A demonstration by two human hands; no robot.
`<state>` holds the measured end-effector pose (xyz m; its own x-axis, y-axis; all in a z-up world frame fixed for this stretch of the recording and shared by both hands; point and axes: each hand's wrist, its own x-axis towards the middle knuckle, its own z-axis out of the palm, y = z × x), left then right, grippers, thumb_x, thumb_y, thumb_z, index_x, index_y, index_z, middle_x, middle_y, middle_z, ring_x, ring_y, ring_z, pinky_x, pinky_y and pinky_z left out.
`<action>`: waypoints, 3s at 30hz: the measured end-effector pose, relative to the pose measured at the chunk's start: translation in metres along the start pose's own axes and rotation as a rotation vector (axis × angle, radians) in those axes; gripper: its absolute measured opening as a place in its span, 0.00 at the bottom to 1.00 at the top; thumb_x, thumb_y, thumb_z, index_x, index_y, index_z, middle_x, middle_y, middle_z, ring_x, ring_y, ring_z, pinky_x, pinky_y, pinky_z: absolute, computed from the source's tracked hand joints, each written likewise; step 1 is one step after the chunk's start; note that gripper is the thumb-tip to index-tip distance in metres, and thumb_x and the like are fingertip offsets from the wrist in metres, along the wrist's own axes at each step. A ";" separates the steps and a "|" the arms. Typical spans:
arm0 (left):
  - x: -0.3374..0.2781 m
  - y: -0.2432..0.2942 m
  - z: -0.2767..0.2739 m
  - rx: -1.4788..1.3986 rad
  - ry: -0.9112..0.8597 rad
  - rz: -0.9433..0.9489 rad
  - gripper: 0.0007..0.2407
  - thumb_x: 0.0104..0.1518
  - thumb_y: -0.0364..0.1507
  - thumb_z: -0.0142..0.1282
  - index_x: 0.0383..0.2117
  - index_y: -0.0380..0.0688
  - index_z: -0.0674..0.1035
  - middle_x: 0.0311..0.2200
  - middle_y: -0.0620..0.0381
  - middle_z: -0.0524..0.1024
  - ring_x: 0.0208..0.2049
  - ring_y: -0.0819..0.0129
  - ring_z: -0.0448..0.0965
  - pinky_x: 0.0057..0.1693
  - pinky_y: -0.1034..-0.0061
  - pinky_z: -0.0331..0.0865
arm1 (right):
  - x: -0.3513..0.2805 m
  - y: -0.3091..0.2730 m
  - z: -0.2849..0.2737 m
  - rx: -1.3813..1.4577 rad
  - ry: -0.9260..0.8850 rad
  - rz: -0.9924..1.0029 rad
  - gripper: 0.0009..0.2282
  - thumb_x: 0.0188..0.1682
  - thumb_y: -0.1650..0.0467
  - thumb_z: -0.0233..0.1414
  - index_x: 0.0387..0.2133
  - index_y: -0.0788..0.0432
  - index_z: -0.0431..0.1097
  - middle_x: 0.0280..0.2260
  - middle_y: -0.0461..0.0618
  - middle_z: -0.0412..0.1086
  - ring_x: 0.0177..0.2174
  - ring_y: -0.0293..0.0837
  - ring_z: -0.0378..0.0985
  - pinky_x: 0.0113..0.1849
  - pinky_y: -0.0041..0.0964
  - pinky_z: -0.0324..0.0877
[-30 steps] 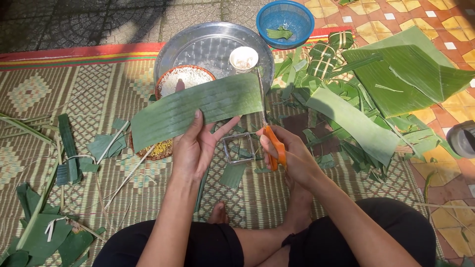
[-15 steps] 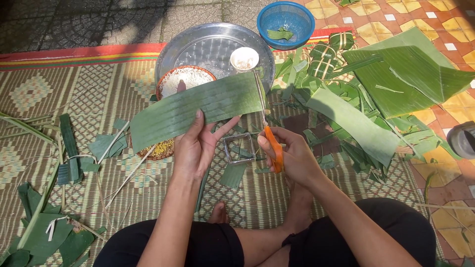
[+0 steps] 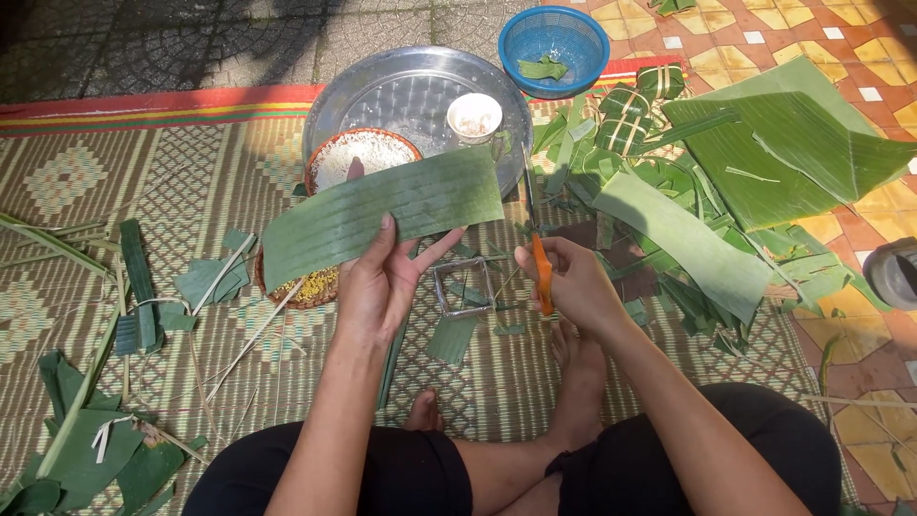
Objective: The person is preparing banana leaves for wrapping food by measuring them against a wooden frame, folding them, and cutting them with scissors.
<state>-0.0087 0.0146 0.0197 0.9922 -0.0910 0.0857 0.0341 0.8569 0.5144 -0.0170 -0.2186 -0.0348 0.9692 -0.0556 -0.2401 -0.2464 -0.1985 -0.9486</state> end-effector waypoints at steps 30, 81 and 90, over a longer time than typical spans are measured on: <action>-0.013 -0.028 0.007 0.846 -0.282 -0.855 0.26 0.62 0.37 0.51 0.64 0.32 0.69 0.53 0.33 0.74 0.55 0.41 0.74 0.55 0.45 0.69 | 0.015 -0.036 -0.014 0.118 -0.282 -0.291 0.18 0.46 0.72 0.61 0.50 0.66 0.73 0.42 0.64 0.79 0.45 0.53 0.80 0.50 0.52 0.74; -0.029 -0.052 0.010 0.620 0.113 0.045 0.22 0.66 0.24 0.48 0.63 0.46 0.53 0.51 0.35 0.72 0.48 0.62 0.77 0.59 0.65 0.75 | -0.097 -0.042 0.071 1.228 0.595 -0.063 0.12 0.48 0.75 0.58 0.43 0.63 0.66 0.40 0.48 0.73 0.41 0.47 0.81 0.54 0.56 0.77; 0.004 -0.008 0.011 0.959 -0.017 0.224 0.18 0.64 0.23 0.49 0.58 0.45 0.59 0.47 0.37 0.76 0.41 0.65 0.82 0.48 0.66 0.79 | -0.116 -0.036 0.077 1.226 0.490 0.017 0.21 0.50 0.53 0.50 0.49 0.52 0.66 0.53 0.49 0.68 0.56 0.50 0.71 0.62 0.55 0.65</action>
<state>-0.0062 0.0020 0.0250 0.9617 0.0096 0.2740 -0.2739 0.0813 0.9583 -0.1198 -0.1295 0.0115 0.7998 -0.4469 -0.4008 0.1571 0.8002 -0.5788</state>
